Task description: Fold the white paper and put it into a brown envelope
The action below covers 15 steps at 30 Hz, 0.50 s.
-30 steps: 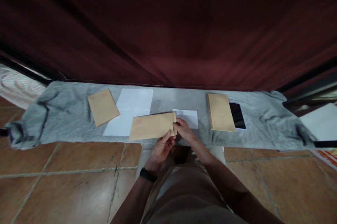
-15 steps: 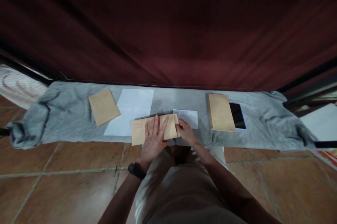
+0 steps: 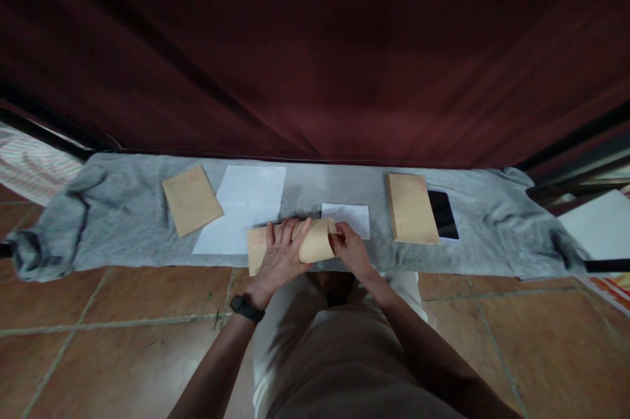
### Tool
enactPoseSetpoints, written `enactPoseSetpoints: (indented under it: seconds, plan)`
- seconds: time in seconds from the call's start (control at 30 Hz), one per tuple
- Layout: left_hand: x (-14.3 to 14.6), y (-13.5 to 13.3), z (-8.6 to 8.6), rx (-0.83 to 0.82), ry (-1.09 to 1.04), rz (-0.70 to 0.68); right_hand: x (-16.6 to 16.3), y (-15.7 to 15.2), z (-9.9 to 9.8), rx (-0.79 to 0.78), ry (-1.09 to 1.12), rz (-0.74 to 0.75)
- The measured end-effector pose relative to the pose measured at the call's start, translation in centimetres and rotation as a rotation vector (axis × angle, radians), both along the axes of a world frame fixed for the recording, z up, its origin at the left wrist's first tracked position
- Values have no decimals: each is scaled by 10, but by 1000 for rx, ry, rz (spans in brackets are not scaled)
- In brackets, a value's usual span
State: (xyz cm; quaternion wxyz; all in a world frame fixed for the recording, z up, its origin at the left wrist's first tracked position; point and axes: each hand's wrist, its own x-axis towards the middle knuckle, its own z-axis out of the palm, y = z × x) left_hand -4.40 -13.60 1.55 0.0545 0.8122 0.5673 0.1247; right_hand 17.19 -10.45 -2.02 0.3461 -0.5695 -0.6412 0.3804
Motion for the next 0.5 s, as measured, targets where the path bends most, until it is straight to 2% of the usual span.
enactPoseSetpoints:
  seconds: [0.1, 0.17, 0.3, 0.4, 0.47, 0.5]
  plan:
    - [6, 1, -1, -3, 6, -2, 7, -5, 20, 218, -137, -61]
    - [12, 0, -3, -3, -5, -4, 14, -8, 29, 214, -136, 6]
    - [26, -6, -6, -6, -36, -53, 31, -14, 34, -56, -86, 235]
    - [35, -18, -6, -44, -70, -136, 49, -21, 37, -292, 66, 439]
    - [40, -27, -6, -78, -99, -170, 61, -29, 41, -400, 183, 493]
    - [43, -31, -7, -96, -109, -185, 66, -34, 43, -416, 198, 471]
